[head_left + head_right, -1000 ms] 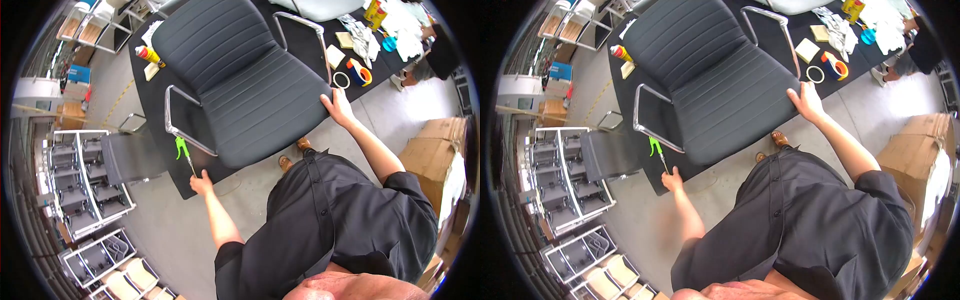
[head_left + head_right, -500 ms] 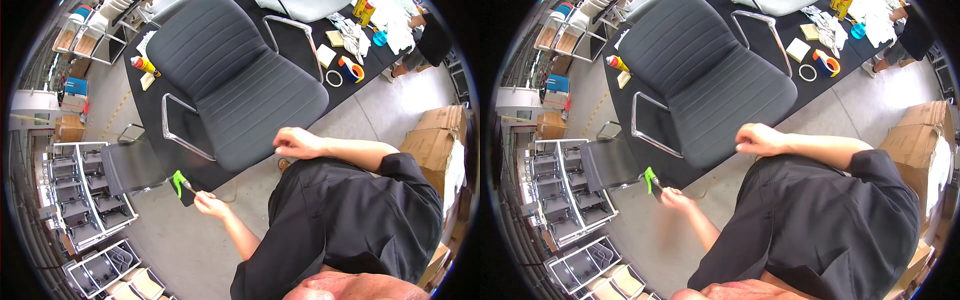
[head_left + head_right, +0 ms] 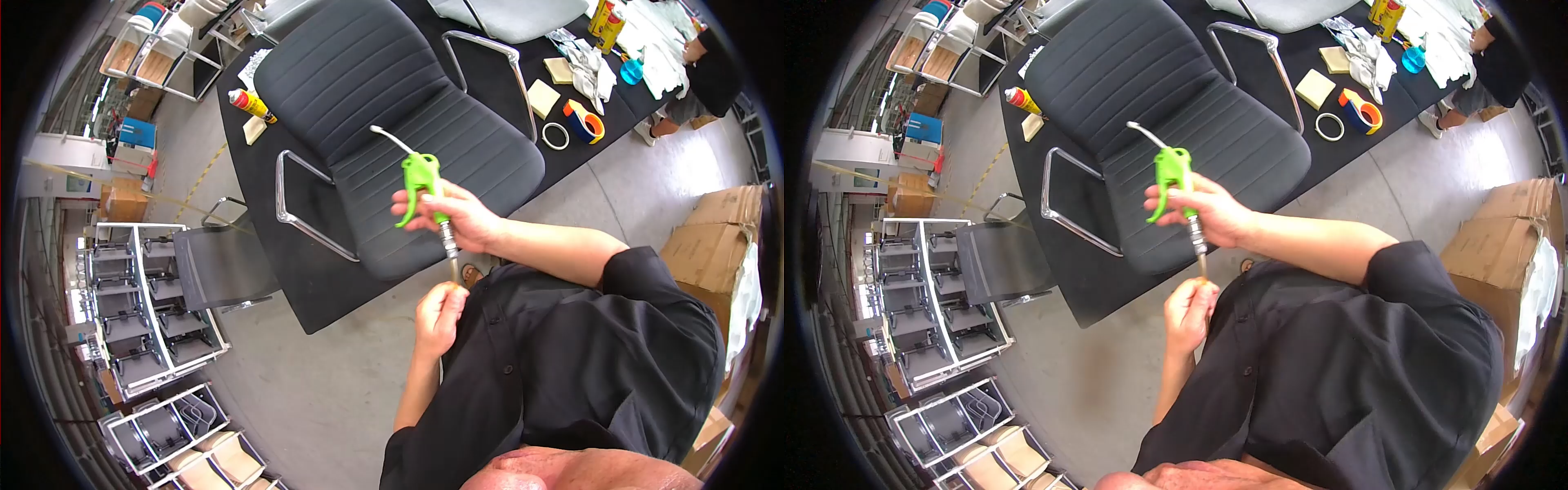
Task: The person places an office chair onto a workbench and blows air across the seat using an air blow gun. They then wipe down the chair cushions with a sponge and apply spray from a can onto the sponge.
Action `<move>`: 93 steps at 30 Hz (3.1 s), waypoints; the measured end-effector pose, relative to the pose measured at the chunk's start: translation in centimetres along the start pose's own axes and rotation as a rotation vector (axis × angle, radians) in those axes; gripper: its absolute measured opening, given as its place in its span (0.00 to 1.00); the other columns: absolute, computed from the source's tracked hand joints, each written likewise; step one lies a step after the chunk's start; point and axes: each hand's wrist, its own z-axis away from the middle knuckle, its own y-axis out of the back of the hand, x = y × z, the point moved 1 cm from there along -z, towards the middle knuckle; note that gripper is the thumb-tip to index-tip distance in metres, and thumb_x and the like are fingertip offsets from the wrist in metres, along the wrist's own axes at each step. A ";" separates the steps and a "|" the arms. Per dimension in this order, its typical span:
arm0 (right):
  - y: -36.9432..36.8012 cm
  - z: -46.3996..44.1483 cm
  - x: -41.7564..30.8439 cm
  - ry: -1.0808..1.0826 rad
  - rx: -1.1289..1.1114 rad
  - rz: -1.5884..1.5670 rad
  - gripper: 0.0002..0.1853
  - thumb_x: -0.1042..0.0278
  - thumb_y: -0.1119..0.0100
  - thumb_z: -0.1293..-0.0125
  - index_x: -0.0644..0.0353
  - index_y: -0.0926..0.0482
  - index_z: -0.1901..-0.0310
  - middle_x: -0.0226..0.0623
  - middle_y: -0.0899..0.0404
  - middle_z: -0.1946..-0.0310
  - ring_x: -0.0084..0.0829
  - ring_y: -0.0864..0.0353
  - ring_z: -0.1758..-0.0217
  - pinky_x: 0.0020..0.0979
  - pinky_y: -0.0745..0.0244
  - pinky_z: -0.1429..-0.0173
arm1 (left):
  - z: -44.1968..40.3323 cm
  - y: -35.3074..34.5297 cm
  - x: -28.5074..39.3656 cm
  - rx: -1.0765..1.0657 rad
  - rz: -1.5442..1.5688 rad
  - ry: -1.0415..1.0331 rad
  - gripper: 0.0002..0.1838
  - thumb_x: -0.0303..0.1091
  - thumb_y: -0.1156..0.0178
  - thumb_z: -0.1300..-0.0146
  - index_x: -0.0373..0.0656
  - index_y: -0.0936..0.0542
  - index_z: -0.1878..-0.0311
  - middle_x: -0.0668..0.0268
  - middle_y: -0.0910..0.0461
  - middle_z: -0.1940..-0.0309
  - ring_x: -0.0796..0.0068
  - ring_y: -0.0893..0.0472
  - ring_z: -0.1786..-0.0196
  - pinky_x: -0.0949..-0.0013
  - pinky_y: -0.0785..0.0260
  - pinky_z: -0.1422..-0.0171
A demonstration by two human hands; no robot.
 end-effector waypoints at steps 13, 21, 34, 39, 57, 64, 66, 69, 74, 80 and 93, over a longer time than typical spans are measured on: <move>12.0 -0.7 -6.5 -0.066 0.614 0.960 0.18 0.54 0.46 0.22 0.65 0.28 0.54 0.34 0.22 0.67 0.27 0.18 0.75 0.32 0.25 0.76 | -8.1 -1.0 -1.5 0.103 -0.959 -0.471 0.20 0.41 0.35 0.29 0.35 0.18 0.42 0.52 0.18 0.47 0.56 0.20 0.42 0.54 0.29 0.36; 5.8 1.6 -11.0 -0.482 -0.085 1.164 0.14 0.58 0.45 0.21 0.64 0.25 0.54 0.32 0.20 0.69 0.24 0.16 0.73 0.28 0.28 0.67 | -8.6 2.5 -6.5 0.353 -1.341 -0.442 0.29 0.46 0.36 0.31 0.32 0.22 0.37 0.45 0.27 0.32 0.44 0.33 0.24 0.40 0.50 0.17; 7.3 -7.7 -4.5 -0.454 0.064 1.191 0.17 0.63 0.41 0.25 0.74 0.24 0.56 0.40 0.21 0.69 0.30 0.19 0.76 0.35 0.20 0.71 | -8.6 2.3 -6.8 0.400 -1.392 -0.540 0.27 0.45 0.37 0.32 0.32 0.23 0.39 0.45 0.26 0.34 0.44 0.29 0.28 0.39 0.44 0.20; 9.3 -10.4 -2.3 -0.514 0.168 1.076 0.16 0.64 0.40 0.25 0.74 0.24 0.54 0.40 0.22 0.67 0.31 0.19 0.77 0.35 0.21 0.72 | -8.7 2.0 -6.5 0.395 -1.398 -0.523 0.27 0.45 0.37 0.32 0.32 0.23 0.39 0.45 0.26 0.35 0.44 0.30 0.28 0.39 0.44 0.20; 10.0 -0.8 -14.6 -0.493 0.043 1.564 0.16 0.61 0.41 0.25 0.69 0.25 0.59 0.38 0.20 0.73 0.29 0.16 0.75 0.37 0.21 0.63 | -9.2 1.8 -6.3 0.377 -1.430 -0.437 0.32 0.47 0.40 0.30 0.29 0.26 0.33 0.44 0.27 0.30 0.44 0.31 0.24 0.41 0.46 0.19; 9.4 9.3 -17.5 -0.577 -0.084 1.249 0.13 0.64 0.43 0.23 0.68 0.25 0.52 0.36 0.20 0.69 0.28 0.14 0.69 0.33 0.20 0.57 | -10.4 2.1 -5.7 0.310 -1.481 -0.383 0.35 0.51 0.42 0.28 0.28 0.26 0.32 0.41 0.28 0.29 0.43 0.32 0.23 0.42 0.47 0.18; 9.5 10.3 -18.0 -0.531 0.010 1.326 0.14 0.65 0.42 0.24 0.69 0.26 0.49 0.36 0.20 0.69 0.28 0.14 0.69 0.34 0.19 0.57 | -10.8 2.1 -5.5 0.285 -1.491 -0.372 0.35 0.52 0.43 0.28 0.28 0.26 0.32 0.41 0.28 0.29 0.43 0.32 0.23 0.42 0.47 0.18; 7.9 12.9 -17.2 -0.581 -0.108 1.165 0.13 0.64 0.43 0.24 0.69 0.26 0.52 0.37 0.20 0.69 0.29 0.14 0.69 0.34 0.19 0.58 | -10.9 2.3 -5.7 0.264 -1.521 -0.357 0.35 0.53 0.44 0.27 0.28 0.26 0.32 0.40 0.28 0.29 0.43 0.33 0.23 0.42 0.47 0.18; 9.7 14.9 -19.2 -0.416 0.162 1.300 0.11 0.68 0.43 0.26 0.70 0.27 0.53 0.39 0.20 0.65 0.29 0.14 0.67 0.35 0.17 0.58 | -10.8 2.4 -6.1 0.274 -1.519 -0.384 0.35 0.54 0.46 0.25 0.28 0.26 0.32 0.40 0.28 0.29 0.43 0.33 0.23 0.43 0.48 0.17; 10.9 13.7 -17.3 -0.385 0.096 1.213 0.11 0.68 0.43 0.25 0.69 0.27 0.53 0.37 0.21 0.67 0.28 0.15 0.67 0.34 0.18 0.60 | -10.7 2.4 -6.1 0.263 -1.517 -0.402 0.35 0.55 0.48 0.24 0.28 0.25 0.32 0.41 0.28 0.29 0.43 0.33 0.23 0.43 0.48 0.17; 11.4 1.4 -14.2 -0.173 0.306 1.099 0.12 0.64 0.41 0.27 0.67 0.25 0.59 0.36 0.19 0.70 0.27 0.15 0.74 0.32 0.21 0.65 | -10.8 2.6 -7.1 0.367 -1.510 -0.495 0.32 0.53 0.44 0.26 0.31 0.22 0.36 0.44 0.25 0.31 0.46 0.28 0.26 0.44 0.43 0.19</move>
